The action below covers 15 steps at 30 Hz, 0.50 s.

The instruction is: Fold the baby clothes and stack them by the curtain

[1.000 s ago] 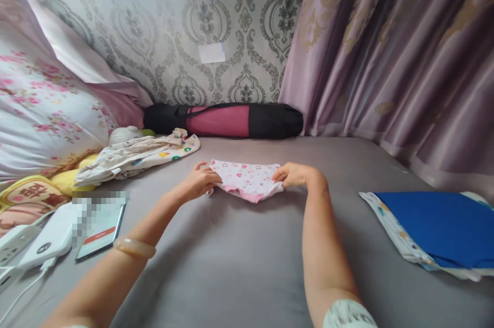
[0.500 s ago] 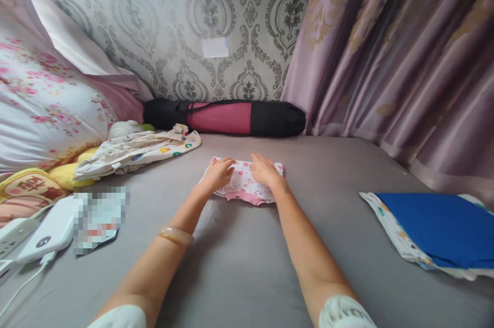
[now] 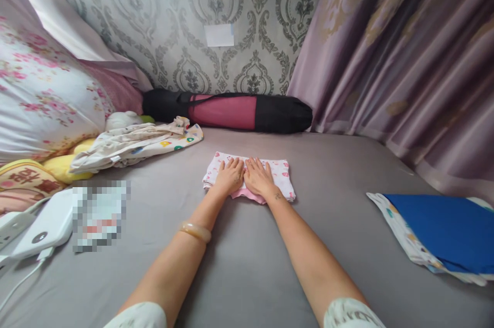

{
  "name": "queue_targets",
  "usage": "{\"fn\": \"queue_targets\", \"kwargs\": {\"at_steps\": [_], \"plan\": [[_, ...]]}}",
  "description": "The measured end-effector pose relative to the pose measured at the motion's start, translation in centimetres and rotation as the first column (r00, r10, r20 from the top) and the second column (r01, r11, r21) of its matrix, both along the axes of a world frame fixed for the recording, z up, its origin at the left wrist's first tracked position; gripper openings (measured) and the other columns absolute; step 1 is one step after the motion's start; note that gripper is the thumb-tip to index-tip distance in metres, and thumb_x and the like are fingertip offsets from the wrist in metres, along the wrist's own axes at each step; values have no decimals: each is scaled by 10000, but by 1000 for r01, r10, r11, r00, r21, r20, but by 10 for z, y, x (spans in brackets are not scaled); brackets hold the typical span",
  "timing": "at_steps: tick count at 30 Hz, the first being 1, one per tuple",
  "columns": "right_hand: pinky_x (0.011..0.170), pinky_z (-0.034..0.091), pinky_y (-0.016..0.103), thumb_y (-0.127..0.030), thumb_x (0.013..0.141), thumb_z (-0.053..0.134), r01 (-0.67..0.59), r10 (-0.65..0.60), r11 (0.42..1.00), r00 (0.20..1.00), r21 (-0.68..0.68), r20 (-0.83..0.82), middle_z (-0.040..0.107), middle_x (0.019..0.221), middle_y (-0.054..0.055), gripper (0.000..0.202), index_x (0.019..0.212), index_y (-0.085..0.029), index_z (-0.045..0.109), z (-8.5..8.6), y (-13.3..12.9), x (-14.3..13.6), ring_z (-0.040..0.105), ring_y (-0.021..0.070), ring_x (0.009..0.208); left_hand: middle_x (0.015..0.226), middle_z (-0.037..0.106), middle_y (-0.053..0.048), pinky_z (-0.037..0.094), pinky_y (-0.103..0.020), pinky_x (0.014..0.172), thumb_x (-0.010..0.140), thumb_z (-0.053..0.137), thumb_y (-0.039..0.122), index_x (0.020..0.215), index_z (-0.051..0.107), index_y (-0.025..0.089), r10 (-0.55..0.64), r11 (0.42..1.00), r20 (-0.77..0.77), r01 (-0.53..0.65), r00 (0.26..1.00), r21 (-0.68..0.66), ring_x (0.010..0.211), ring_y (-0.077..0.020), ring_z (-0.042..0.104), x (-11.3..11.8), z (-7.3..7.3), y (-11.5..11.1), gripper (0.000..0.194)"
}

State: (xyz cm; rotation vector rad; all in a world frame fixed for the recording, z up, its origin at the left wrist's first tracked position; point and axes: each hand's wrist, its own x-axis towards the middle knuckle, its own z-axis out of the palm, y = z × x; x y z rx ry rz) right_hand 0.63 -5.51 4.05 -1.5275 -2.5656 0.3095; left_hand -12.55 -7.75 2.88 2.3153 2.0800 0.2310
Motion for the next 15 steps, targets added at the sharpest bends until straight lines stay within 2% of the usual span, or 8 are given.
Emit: {"fn": "queue_targets", "kwargs": {"at_steps": [3,5,6,8,11,13,15], "plan": [[1175,75,490,-297,966,241,1,-1,1000,1000,-2,8,260,1582,65,559,1503,-169,326,-1,1,0,174,234,1464,1385,517,-149,343,-435,1065,961,369,312,1296,507,179,47,999,47,-48,998,19,1294,-270,458,-11,20,-3,386],[1172,79,507,-291,962,243,-1,1,1000,1000,-7,13,247,1586,68,563,1504,-158,320,-2,2,-1,170,240,1464,1260,597,-158,421,-375,966,946,391,360,1215,562,165,205,976,79,-210,975,56,1176,-270,546,-28,37,-6,374],[1170,81,513,-288,961,243,-1,1,1000,1000,-11,15,241,1587,69,565,1504,-154,317,-2,2,-1,169,244,1464,1212,616,-179,446,-378,914,942,384,418,1173,585,146,312,946,86,-317,946,62,1139,-293,566,-38,44,-7,410],[1170,81,517,-287,960,244,0,1,1000,1000,-19,22,235,1589,71,566,1505,-154,314,-1,2,-2,167,244,1464,1082,665,-207,482,-375,797,937,338,511,1074,626,116,468,884,117,-465,876,-53,1020,-314,624,-58,53,-11,507],[1172,75,510,-290,960,240,3,-2,1000,1000,-28,27,232,1590,71,569,1507,-150,308,0,2,-2,162,238,1465,854,706,-167,479,-322,675,900,402,551,923,667,127,531,830,144,-479,835,-284,863,-288,672,-77,53,-15,500],[1174,70,506,-295,960,233,6,-5,999,1000,-35,29,225,1593,66,573,1509,-145,302,1,1,-2,154,236,1467,776,705,-129,469,-288,644,856,503,524,862,671,142,545,811,184,-458,818,-365,812,-260,682,-78,48,-15,418],[1174,66,504,-302,962,220,7,-5,999,999,-42,32,220,1595,61,575,1511,-146,296,1,1,-2,147,234,1469,739,702,-101,466,-262,615,815,573,496,825,666,147,591,785,269,-466,761,-408,756,-232,685,-74,43,-15,361]]}}
